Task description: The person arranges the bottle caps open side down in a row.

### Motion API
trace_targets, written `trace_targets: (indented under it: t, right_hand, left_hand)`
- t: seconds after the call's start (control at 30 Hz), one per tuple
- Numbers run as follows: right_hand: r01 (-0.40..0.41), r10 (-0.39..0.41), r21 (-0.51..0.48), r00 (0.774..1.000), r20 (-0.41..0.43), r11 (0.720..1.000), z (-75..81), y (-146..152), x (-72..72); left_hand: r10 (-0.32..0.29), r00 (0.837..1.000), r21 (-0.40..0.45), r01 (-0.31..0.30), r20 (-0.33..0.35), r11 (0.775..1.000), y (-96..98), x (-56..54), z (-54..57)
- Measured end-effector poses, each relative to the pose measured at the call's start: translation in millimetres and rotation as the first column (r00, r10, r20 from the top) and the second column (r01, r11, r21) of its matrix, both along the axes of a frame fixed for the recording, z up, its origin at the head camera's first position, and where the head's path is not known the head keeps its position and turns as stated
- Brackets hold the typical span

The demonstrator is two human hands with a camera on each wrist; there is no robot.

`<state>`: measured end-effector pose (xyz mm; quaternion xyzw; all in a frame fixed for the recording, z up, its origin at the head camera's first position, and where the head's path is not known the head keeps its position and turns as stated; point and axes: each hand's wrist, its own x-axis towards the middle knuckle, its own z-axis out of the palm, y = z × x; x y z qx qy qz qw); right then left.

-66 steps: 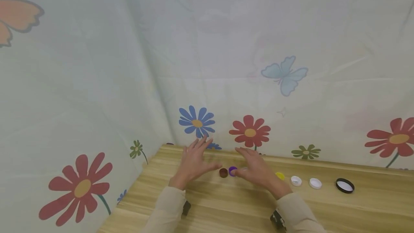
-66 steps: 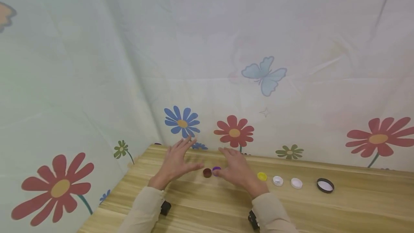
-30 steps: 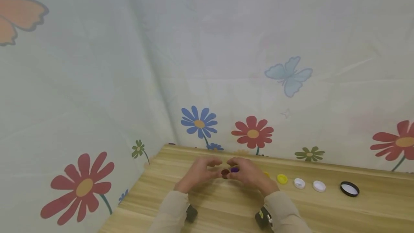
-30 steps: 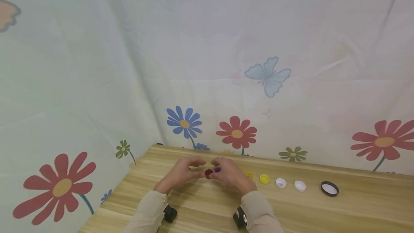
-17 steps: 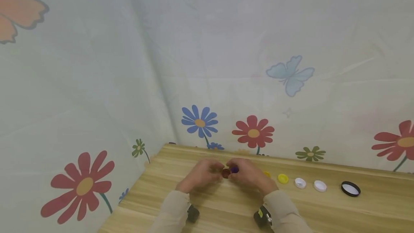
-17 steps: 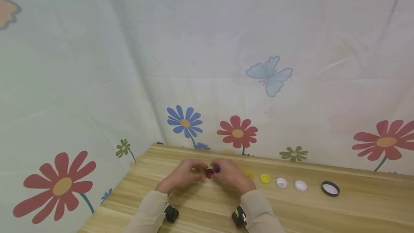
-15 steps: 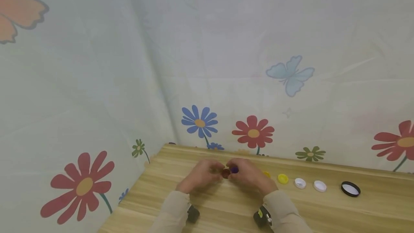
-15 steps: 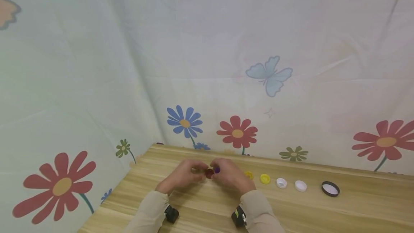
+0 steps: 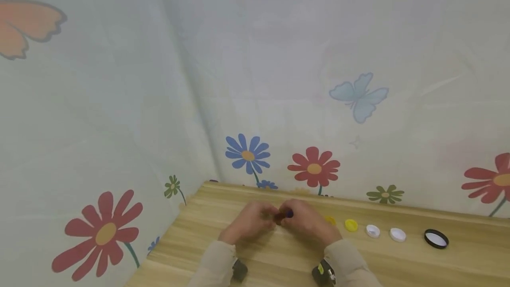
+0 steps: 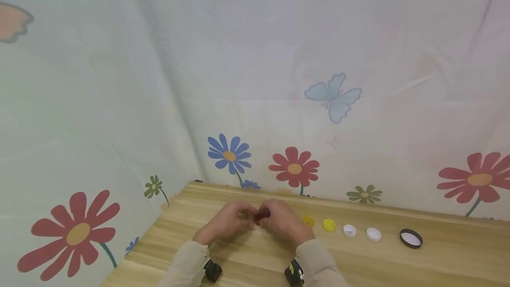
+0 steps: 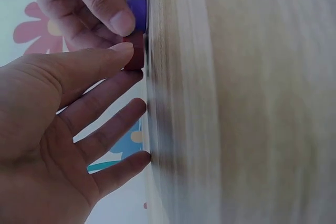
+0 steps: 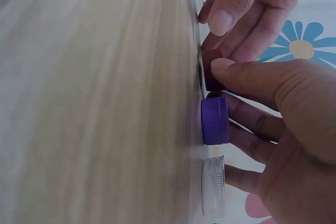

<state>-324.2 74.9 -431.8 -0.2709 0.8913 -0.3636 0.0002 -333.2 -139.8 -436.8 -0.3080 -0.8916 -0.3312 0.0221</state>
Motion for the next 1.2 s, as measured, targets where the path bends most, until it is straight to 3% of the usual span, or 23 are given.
trace_targets:
  t: [0.13, 0.5, 0.97, 1.2]
  right_hand:
    - [-0.028, 0.027, -0.043, 1.0, -0.003, 0.999, -1.4, -1.0, 0.8]
    - [-0.018, 0.015, -0.141, 1.0, -0.02, 0.99, 2.2, -6.4, -0.7]
    - [0.001, -0.001, -0.165, 1.0, -0.003, 0.986, 4.9, -4.0, 7.1]
    - [-0.021, 0.018, -0.211, 1.0, -0.012, 0.977, 6.4, -2.2, 6.5]
  left_hand:
    - [0.019, 1.0, 0.012, -0.019, 0.008, 1.0, -1.9, 4.0, 0.5]
    - [0.054, 0.991, 0.062, -0.047, -0.124, 0.997, -9.1, 5.4, 7.8]
    - [0.014, 0.998, 0.115, -0.008, -0.055, 0.993, -9.9, 7.1, 9.2]
    - [0.027, 0.999, 0.127, -0.022, -0.033, 0.992, -11.9, 4.9, 10.6]
